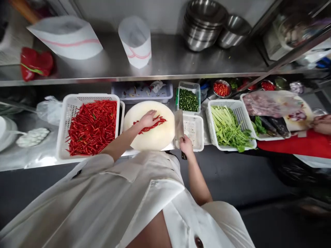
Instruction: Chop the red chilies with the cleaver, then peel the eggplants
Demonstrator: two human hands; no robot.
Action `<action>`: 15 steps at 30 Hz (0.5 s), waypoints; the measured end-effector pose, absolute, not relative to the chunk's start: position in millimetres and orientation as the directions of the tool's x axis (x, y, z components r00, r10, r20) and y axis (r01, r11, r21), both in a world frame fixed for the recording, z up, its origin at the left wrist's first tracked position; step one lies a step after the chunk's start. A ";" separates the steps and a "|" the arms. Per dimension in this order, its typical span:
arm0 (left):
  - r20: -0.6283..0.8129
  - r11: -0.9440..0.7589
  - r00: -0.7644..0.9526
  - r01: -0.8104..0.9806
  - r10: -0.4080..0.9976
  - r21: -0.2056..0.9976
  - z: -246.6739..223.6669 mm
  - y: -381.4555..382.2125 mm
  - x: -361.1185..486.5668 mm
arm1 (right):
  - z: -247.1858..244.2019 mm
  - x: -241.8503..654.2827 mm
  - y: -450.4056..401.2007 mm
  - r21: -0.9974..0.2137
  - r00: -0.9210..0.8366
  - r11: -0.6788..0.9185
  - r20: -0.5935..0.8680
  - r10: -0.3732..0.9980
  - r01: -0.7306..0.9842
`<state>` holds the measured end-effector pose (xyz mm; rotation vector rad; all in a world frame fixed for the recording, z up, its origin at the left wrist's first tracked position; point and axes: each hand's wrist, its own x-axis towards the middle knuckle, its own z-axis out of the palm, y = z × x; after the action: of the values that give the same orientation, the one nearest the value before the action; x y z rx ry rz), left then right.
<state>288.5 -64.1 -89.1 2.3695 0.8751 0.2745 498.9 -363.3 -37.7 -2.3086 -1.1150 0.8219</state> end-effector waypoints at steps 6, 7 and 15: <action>-0.066 -0.720 0.797 0.575 0.601 0.389 -109.3 -110.0 303.0 | -48.4 455.0 -364.0 -0.576 0.496 -0.627 -0.391 0.775 0.525; -0.059 -0.733 0.799 0.576 0.598 0.362 -109.1 -112.1 302.3 | -48.1 453.1 -364.4 -0.579 0.488 -0.625 -0.397 0.777 0.524; 0.001 -0.738 0.806 0.541 0.592 0.404 -102.8 -104.3 310.0 | -40.3 454.5 -358.5 -0.547 0.500 -0.630 -0.388 0.774 0.550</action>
<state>310.0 -104.3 -102.8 2.6051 0.8532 0.1811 454.5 -358.5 -40.3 -2.3954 -1.1046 0.8808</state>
